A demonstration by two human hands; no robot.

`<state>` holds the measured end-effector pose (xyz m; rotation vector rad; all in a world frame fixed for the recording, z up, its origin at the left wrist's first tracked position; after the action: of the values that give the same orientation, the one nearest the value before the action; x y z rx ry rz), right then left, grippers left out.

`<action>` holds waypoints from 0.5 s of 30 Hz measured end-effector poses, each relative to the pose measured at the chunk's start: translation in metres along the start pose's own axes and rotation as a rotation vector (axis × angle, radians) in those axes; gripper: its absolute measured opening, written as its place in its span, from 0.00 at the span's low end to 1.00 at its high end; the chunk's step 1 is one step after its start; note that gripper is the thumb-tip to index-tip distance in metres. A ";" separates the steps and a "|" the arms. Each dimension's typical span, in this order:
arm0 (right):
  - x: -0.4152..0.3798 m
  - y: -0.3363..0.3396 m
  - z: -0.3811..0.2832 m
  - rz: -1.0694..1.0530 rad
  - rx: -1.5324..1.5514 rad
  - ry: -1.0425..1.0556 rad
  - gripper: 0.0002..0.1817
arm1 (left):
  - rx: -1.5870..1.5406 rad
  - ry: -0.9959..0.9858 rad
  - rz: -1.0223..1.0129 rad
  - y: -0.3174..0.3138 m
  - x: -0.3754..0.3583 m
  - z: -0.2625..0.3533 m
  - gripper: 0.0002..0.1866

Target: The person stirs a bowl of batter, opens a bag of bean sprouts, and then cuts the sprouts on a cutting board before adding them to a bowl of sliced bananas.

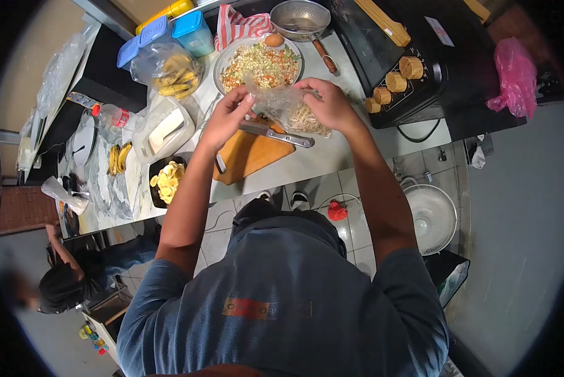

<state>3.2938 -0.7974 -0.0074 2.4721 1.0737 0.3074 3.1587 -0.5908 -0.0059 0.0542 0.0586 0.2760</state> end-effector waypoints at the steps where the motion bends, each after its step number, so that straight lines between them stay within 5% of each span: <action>1: -0.001 0.000 -0.003 -0.004 0.036 0.013 0.12 | -0.013 -0.011 -0.043 -0.003 0.002 0.000 0.23; 6: -0.007 -0.002 -0.045 0.078 0.264 0.019 0.17 | -0.211 -0.068 -0.001 -0.007 0.006 -0.015 0.09; 8: -0.007 0.000 -0.066 0.083 -0.161 0.148 0.21 | -0.223 -0.093 -0.013 -0.004 0.008 -0.011 0.08; 11: -0.002 0.000 -0.092 0.014 -0.387 0.083 0.23 | -0.174 -0.262 -0.036 -0.003 0.015 -0.013 0.08; 15: -0.002 -0.003 -0.103 -0.018 -0.240 0.046 0.23 | -0.147 -0.299 -0.079 -0.006 0.021 -0.013 0.10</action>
<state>3.2530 -0.7668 0.0826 2.2513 1.0129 0.4610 3.1791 -0.5901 -0.0205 -0.0532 -0.2565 0.1898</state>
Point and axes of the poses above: each hand's wrist, its own x-axis towards the middle knuckle, its own y-axis out of the back of the hand, z = x × y, the point moved 2 cm from there along x, towards the middle knuckle, and after that the axes turned 3 degrees about -y, right-handed, at the moved point
